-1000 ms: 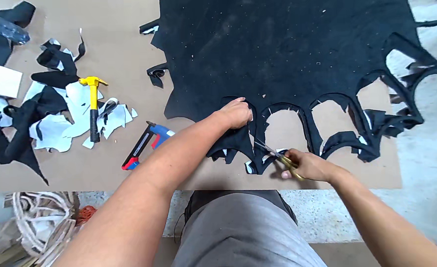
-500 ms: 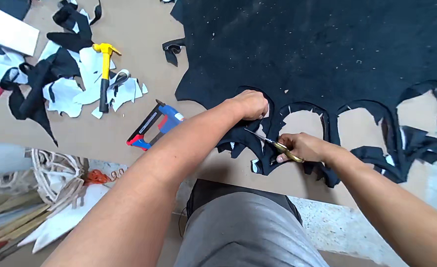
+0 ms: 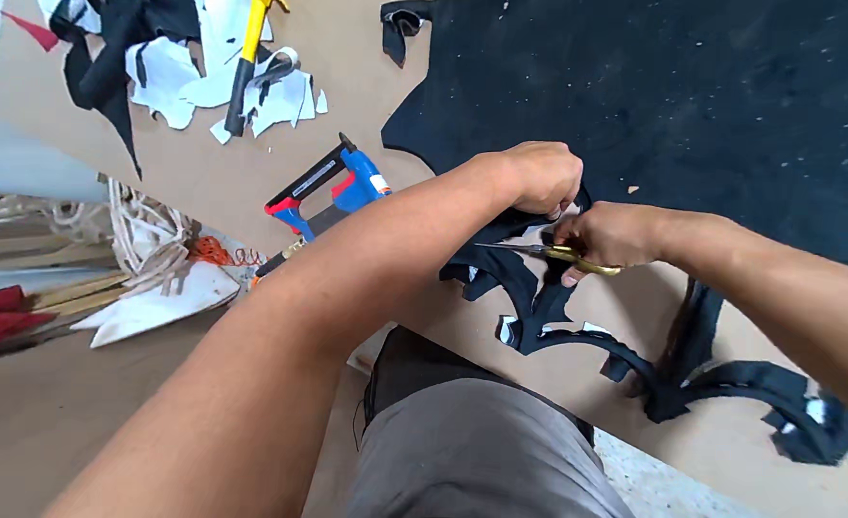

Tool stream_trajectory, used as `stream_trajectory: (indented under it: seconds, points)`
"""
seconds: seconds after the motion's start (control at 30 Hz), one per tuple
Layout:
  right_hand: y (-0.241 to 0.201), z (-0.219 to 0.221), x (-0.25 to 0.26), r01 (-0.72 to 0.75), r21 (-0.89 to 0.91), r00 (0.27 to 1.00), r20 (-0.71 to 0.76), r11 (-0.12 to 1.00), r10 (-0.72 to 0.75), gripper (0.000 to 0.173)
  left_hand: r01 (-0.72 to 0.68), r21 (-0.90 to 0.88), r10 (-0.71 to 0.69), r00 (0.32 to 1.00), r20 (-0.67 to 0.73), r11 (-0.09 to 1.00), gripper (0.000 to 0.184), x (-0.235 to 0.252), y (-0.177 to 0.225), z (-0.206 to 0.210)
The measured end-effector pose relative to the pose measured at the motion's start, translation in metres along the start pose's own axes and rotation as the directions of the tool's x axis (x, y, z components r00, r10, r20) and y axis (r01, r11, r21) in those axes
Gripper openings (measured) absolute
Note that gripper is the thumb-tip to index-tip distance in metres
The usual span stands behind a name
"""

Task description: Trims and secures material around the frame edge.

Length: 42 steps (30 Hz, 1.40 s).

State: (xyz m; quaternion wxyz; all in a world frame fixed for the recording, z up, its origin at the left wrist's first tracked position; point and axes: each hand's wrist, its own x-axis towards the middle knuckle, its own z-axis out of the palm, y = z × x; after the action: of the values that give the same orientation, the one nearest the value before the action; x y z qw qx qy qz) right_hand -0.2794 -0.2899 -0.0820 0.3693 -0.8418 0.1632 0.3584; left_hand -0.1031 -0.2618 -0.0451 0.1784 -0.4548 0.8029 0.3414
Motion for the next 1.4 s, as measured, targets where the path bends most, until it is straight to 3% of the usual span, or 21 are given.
stream_trajectory:
  seconds: [0.13, 0.33, 0.57, 0.87, 1.2, 1.27, 1.37, 1.4]
  points:
    - [-0.003, -0.012, 0.017, 0.002, 0.049, 0.997, 0.079, 0.999, -0.006, 0.042, 0.040, -0.059, -0.042, 0.999, -0.035, 0.997, 0.020, -0.006, -0.005, -0.001]
    - [-0.001, -0.026, 0.039, 0.170, -0.085, 0.984, 0.065, 0.982, -0.165, 0.033, 0.053, -0.116, -0.067, 0.991, -0.117, 0.992, 0.023, -0.025, -0.018, -0.009]
    - [-0.031, -0.066, 0.052, 0.146, -0.253, 0.977, 0.186, 0.957, -0.100, 0.027, 0.127, -0.198, -0.169, 0.962, -0.214, 0.972, 0.022, -0.052, -0.034, -0.009]
    - [-0.060, -0.094, 0.065, 0.163, -0.419, 0.957, 0.287, 0.894, -0.040, 0.028, 0.117, -0.310, -0.222, 0.918, -0.330, 0.943, 0.022, -0.074, -0.054, 0.002]
    - [-0.060, -0.088, 0.063, 0.153, -0.395, 0.953, 0.302, 0.906, -0.030, 0.032, 0.042, -0.315, -0.160, 0.921, -0.357, 0.948, 0.022, -0.072, -0.059, 0.005]
    - [-0.050, -0.086, 0.067, 0.190, -0.398, 0.953, 0.294, 0.897, -0.072, 0.038, 0.041, -0.295, -0.147, 0.926, -0.348, 0.955, 0.022, -0.071, -0.059, 0.003]
    - [-0.016, -0.076, 0.070, 0.313, -0.403, 0.949, 0.169, 0.860, -0.266, 0.043, 0.039, -0.279, -0.143, 0.920, -0.364, 0.960, 0.022, -0.072, -0.060, 0.002]
    - [-0.024, -0.080, 0.066, 0.285, -0.389, 0.956, 0.180, 0.876, -0.231, 0.041, 0.035, -0.286, -0.146, 0.915, -0.375, 0.958, 0.022, -0.074, -0.060, 0.003]
